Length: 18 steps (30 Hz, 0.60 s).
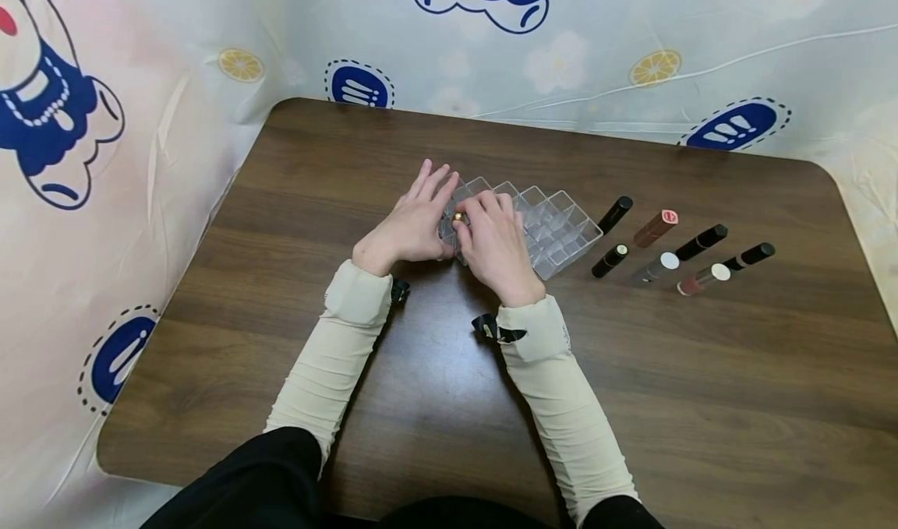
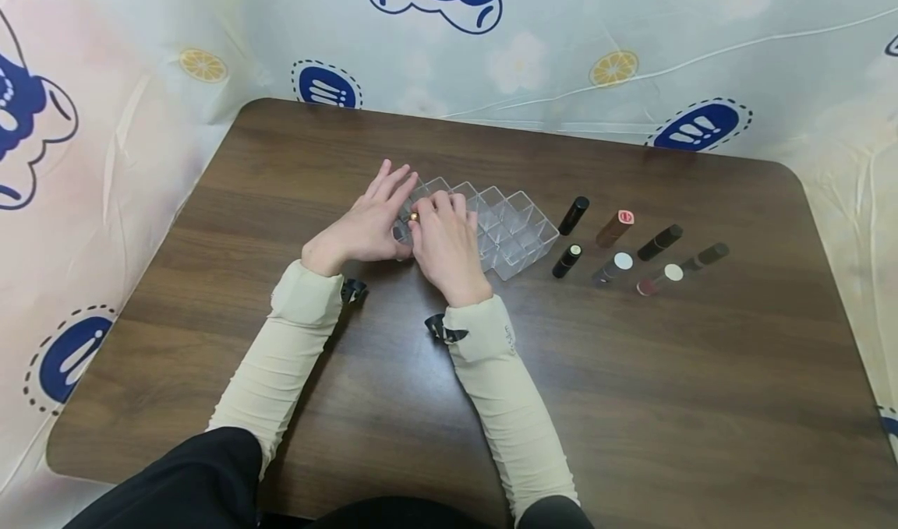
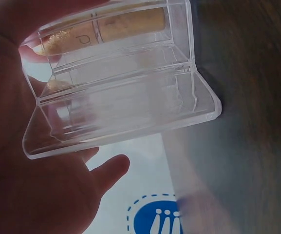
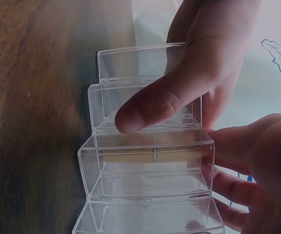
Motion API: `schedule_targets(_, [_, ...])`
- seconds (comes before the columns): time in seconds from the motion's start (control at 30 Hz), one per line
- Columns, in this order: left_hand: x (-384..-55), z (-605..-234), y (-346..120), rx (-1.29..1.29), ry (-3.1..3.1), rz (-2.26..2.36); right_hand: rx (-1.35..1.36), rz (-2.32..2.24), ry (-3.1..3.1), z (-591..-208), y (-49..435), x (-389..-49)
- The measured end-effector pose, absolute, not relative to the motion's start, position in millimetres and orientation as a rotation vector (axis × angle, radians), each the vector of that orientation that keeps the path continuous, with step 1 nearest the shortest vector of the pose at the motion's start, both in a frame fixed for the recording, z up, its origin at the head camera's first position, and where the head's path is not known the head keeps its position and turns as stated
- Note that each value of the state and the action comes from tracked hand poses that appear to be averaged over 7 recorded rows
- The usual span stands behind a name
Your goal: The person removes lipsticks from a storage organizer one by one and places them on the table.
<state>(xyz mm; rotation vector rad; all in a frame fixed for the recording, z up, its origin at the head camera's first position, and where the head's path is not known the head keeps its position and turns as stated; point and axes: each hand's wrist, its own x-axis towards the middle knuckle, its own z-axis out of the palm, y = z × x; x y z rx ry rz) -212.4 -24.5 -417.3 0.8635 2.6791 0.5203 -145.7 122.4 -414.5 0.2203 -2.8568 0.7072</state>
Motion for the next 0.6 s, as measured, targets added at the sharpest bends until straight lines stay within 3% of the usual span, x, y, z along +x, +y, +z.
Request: schedule_targets(0.6, [-212.1, -416.3, -24.2, 0.854, 2.675, 0.519, 0.235, 0.794, -2.845, -404.9, 127.3, -144.3])
